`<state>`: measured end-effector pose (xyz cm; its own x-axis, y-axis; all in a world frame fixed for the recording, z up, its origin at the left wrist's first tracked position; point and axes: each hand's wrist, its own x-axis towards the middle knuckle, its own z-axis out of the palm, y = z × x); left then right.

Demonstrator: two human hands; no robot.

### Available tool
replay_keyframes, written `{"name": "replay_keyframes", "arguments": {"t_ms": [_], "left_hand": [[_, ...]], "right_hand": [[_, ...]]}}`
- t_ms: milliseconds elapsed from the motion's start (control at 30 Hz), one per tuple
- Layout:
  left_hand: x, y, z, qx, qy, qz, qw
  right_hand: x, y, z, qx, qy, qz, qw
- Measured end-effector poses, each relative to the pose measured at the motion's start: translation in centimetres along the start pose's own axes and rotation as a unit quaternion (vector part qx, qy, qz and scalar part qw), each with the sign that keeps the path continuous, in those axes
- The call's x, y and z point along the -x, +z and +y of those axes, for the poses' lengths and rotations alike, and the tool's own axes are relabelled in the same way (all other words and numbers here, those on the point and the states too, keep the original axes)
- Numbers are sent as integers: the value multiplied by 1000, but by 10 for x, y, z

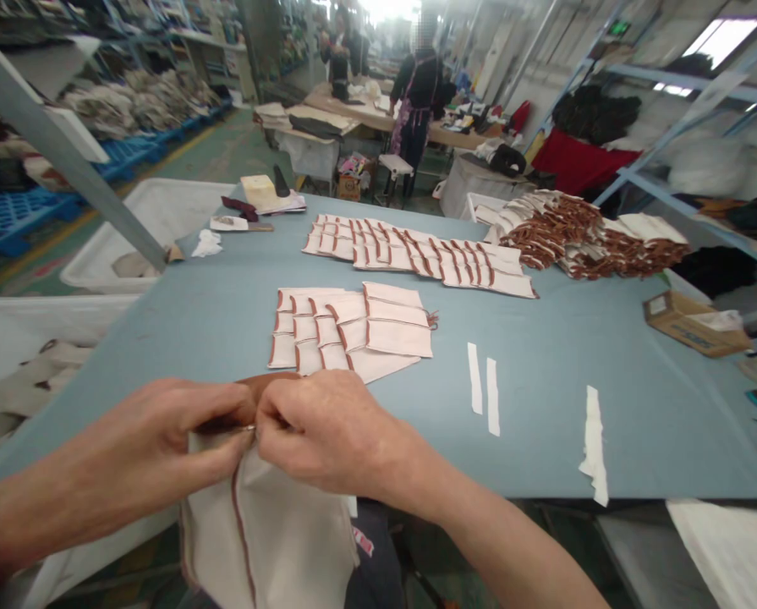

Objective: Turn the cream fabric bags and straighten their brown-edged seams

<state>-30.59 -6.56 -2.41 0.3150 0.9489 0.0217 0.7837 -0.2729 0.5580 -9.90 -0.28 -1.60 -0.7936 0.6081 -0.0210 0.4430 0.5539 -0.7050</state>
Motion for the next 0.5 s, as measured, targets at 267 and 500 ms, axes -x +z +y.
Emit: {"name": "replay_keyframes", "arguments": {"t_ms": [267, 500], "left_hand": [[-1, 5, 3, 10, 52, 65, 996], [14, 1, -8, 126, 65, 88, 986]], "right_hand": [[-2, 9, -8, 71, 18, 26, 997], [-2, 13, 1, 49, -185, 153, 970]]}}
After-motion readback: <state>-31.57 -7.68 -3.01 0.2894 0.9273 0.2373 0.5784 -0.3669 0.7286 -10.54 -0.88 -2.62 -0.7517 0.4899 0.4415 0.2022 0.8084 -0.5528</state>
